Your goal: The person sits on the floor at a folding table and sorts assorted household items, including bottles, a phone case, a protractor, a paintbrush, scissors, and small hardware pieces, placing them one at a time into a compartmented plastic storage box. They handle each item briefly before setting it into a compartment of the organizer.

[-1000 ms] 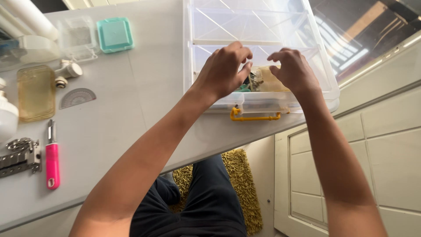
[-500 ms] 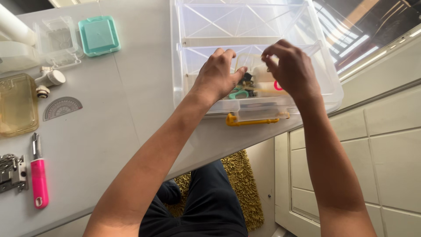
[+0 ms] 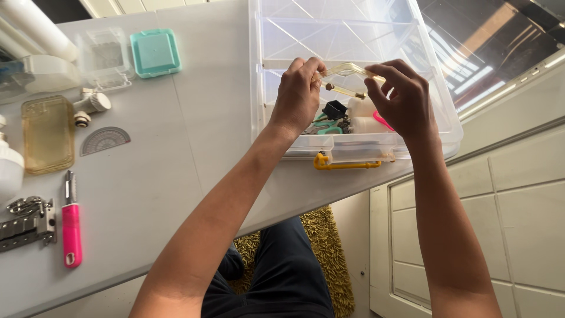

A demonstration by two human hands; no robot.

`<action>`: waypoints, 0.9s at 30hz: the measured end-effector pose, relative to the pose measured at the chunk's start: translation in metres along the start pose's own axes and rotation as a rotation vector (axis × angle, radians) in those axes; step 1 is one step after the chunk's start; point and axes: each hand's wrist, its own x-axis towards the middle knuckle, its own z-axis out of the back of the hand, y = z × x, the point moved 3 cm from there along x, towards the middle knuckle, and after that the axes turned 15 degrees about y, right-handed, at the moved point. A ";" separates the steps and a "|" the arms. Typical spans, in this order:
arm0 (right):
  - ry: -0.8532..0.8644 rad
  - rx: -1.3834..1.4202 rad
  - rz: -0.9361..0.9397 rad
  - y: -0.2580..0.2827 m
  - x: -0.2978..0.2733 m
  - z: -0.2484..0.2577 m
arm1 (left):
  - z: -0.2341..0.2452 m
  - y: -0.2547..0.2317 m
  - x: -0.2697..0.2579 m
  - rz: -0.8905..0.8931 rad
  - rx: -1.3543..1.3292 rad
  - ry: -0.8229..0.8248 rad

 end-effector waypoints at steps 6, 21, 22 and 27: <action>0.027 0.054 -0.022 -0.003 -0.004 -0.001 | -0.001 0.004 -0.001 -0.108 -0.078 -0.088; -0.140 0.319 0.031 -0.007 -0.012 -0.002 | -0.001 -0.027 -0.016 -0.282 0.078 -0.004; -0.164 0.301 0.077 -0.004 -0.013 -0.002 | 0.003 -0.031 -0.020 -0.298 0.062 -0.031; -0.307 0.244 0.230 0.017 -0.012 0.007 | 0.027 -0.047 -0.045 -0.336 -0.003 -0.095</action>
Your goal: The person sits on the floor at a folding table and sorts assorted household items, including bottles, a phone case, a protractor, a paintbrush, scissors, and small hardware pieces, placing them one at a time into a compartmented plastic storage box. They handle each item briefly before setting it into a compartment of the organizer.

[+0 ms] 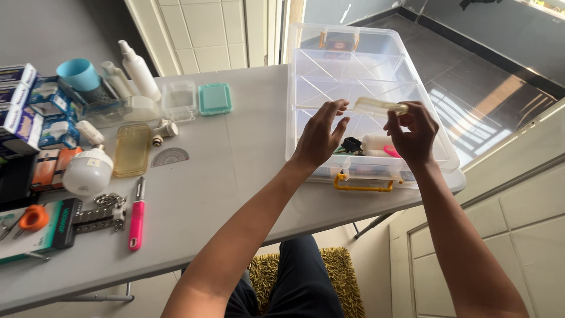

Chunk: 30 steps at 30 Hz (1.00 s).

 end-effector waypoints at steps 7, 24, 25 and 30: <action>-0.140 0.246 0.004 0.064 0.031 -0.027 | 0.057 -0.032 -0.032 -0.016 0.050 -0.109; 0.177 0.623 -0.348 0.182 0.086 -0.210 | 0.182 -0.002 -0.203 0.394 -0.152 -0.334; 0.214 0.626 -0.363 0.183 0.084 -0.221 | 0.185 0.001 -0.215 0.414 -0.152 -0.341; 0.389 0.655 -0.467 0.187 0.077 -0.267 | 0.189 0.013 -0.263 0.488 -0.092 -0.363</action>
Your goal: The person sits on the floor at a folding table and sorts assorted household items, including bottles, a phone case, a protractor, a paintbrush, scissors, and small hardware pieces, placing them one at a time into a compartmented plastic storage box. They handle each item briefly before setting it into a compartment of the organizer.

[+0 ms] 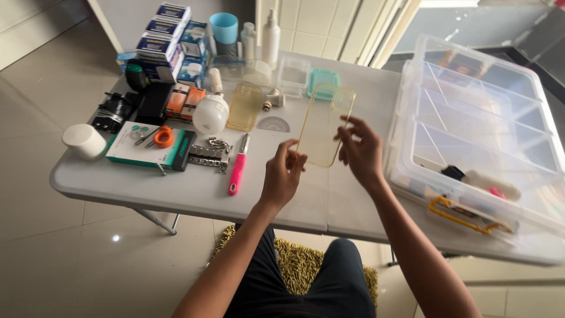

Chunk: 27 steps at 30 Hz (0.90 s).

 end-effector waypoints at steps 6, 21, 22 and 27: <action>0.166 -0.054 -0.179 -0.022 0.007 -0.031 | 0.014 0.028 -0.016 0.048 0.087 -0.061; 0.130 -0.276 -0.348 -0.092 0.059 -0.030 | 0.008 0.051 -0.025 0.067 0.364 0.008; 0.124 -0.271 -0.337 -0.091 0.062 -0.030 | 0.008 0.051 -0.026 0.084 0.366 0.018; 0.092 -0.147 -0.300 -0.083 0.076 -0.036 | 0.007 0.050 -0.025 0.246 0.276 0.082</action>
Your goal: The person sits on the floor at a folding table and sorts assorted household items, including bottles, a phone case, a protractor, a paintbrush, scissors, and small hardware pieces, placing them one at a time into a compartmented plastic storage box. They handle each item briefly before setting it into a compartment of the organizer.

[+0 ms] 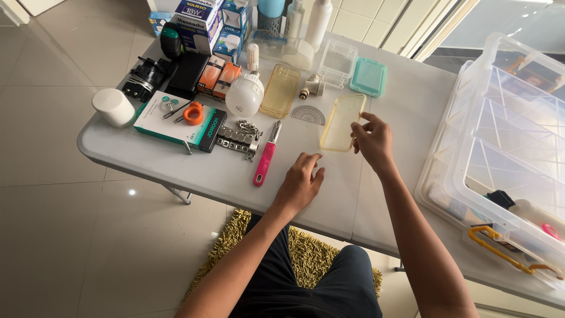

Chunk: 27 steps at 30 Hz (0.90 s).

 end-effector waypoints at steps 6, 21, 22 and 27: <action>0.158 0.292 0.127 0.015 0.002 -0.021 | 0.028 -0.016 0.007 -0.050 -0.142 -0.329; 0.347 0.475 0.130 0.061 0.017 -0.088 | 0.076 -0.001 0.031 -0.147 0.055 -0.486; 0.336 0.538 0.073 0.057 0.021 -0.091 | 0.076 0.002 0.035 -0.144 -0.060 -0.474; 0.442 0.702 0.056 0.041 0.041 -0.098 | 0.074 0.021 0.049 -0.107 -0.386 -0.393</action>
